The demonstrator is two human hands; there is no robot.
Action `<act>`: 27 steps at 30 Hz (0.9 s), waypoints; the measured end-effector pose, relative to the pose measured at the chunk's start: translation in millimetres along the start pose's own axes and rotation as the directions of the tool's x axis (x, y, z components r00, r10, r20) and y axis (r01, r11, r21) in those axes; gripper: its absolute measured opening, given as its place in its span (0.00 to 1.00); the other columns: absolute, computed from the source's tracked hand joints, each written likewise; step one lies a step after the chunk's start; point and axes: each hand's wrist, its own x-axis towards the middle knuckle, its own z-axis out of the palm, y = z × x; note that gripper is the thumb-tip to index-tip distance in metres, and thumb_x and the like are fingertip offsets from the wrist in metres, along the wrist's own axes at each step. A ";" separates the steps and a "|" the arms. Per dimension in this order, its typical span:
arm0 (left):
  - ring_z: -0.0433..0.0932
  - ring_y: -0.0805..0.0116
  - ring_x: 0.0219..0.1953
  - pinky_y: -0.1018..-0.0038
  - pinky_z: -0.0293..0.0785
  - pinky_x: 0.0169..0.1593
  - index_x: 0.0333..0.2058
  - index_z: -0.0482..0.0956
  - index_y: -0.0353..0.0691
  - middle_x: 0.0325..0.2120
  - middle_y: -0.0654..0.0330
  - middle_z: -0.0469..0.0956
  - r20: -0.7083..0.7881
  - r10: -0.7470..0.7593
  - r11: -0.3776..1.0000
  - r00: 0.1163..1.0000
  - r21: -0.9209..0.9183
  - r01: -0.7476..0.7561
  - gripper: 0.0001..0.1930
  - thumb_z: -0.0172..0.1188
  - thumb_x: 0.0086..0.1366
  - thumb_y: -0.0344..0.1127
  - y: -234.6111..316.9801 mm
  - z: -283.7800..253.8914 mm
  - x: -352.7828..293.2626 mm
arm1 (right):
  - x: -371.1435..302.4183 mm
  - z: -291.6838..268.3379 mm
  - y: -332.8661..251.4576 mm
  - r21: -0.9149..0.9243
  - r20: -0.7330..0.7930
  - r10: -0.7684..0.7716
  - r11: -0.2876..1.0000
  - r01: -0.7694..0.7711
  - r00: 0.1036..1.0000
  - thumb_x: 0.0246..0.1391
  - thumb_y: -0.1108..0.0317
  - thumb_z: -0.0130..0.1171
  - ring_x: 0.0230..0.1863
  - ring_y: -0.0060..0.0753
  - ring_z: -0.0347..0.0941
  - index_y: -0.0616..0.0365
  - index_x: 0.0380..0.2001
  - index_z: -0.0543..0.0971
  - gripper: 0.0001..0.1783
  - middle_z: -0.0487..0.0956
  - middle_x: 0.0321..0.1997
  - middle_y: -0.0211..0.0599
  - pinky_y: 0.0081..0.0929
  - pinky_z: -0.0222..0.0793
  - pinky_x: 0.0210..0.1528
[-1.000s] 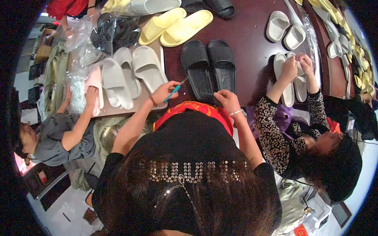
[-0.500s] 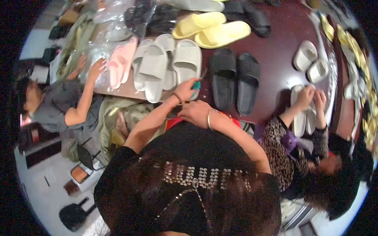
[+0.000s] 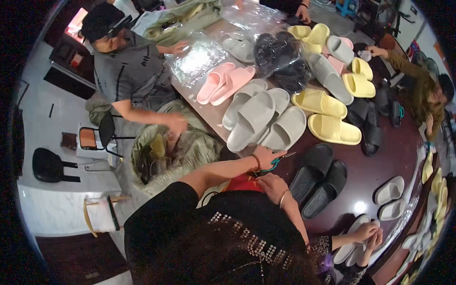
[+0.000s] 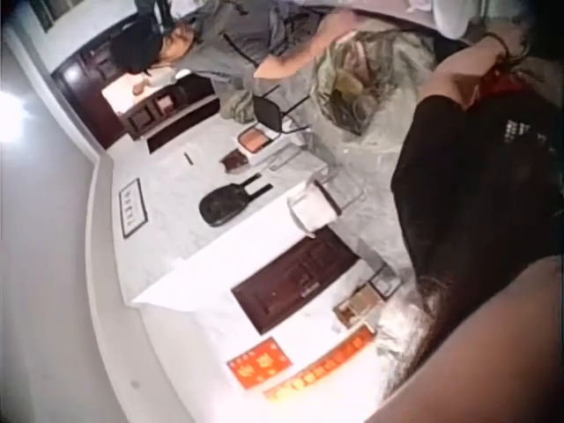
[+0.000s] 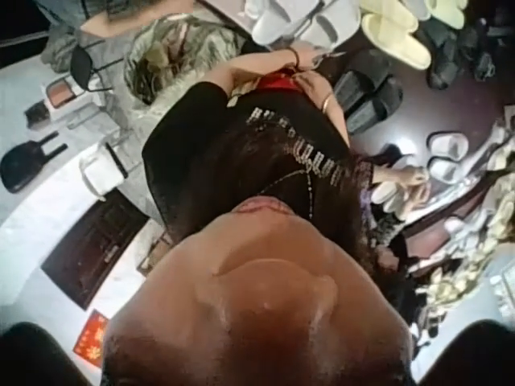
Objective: Inspecting foam slippers for quality and trimming loose threads with scissors.
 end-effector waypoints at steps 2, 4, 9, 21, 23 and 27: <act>0.74 0.57 0.30 0.59 0.64 0.34 0.53 0.52 0.66 0.27 0.54 0.74 -0.011 -0.002 1.000 1.000 0.010 0.002 0.31 0.48 0.48 0.43 -10.0 -1.7 -2.6 | 3.5 -1.5 5.6 -0.065 0.048 0.037 0.997 -0.033 0.998 0.48 0.64 0.46 0.35 0.44 0.67 0.57 0.31 0.74 0.11 0.72 0.30 0.42 0.32 0.63 0.37; 0.74 0.57 0.30 0.60 0.65 0.34 0.53 0.53 0.66 0.26 0.54 0.74 -0.030 -0.001 1.000 1.000 0.031 0.002 0.30 0.48 0.48 0.43 -22.4 -6.2 -3.2 | 4.6 -2.1 10.3 -0.109 0.067 0.053 0.993 -0.045 0.996 0.48 0.63 0.46 0.35 0.44 0.67 0.56 0.31 0.74 0.11 0.71 0.30 0.42 0.33 0.63 0.37; 0.74 0.58 0.28 0.63 0.66 0.33 0.52 0.54 0.69 0.24 0.54 0.74 -0.011 0.034 0.996 0.999 0.082 -0.034 0.29 0.47 0.49 0.42 -63.8 -26.2 1.2 | 12.4 1.9 20.5 -0.067 0.061 0.072 0.995 -0.067 0.996 0.48 0.63 0.45 0.36 0.45 0.67 0.56 0.31 0.74 0.12 0.72 0.31 0.43 0.32 0.63 0.38; 0.73 0.56 0.25 0.62 0.67 0.27 0.50 0.57 0.64 0.22 0.55 0.73 -0.084 0.145 0.989 0.986 -0.030 -0.148 0.27 0.48 0.49 0.41 -101.2 -9.0 8.2 | 72.9 18.0 1.4 -0.129 0.233 0.238 0.969 -0.213 0.943 0.49 0.62 0.43 0.37 0.48 0.67 0.56 0.34 0.74 0.14 0.72 0.33 0.48 0.35 0.63 0.39; 0.73 0.55 0.25 0.62 0.67 0.27 0.49 0.59 0.63 0.22 0.55 0.73 -0.127 0.168 0.980 0.978 -0.087 -0.179 0.25 0.48 0.49 0.41 -107.2 -7.9 5.4 | 81.9 17.4 -6.6 -0.184 0.261 0.293 0.951 -0.250 0.920 0.49 0.61 0.42 0.37 0.49 0.67 0.56 0.35 0.73 0.15 0.72 0.33 0.50 0.35 0.62 0.39; 0.72 0.53 0.25 0.60 0.67 0.29 0.47 0.62 0.58 0.22 0.54 0.73 -0.232 0.149 0.962 0.961 -0.191 -0.195 0.23 0.49 0.48 0.41 -108.6 -5.7 -3.3 | 96.3 33.5 10.3 -0.097 0.169 0.202 0.977 -0.187 0.965 0.48 0.64 0.45 0.37 0.44 0.69 0.58 0.33 0.74 0.13 0.73 0.33 0.46 0.32 0.63 0.38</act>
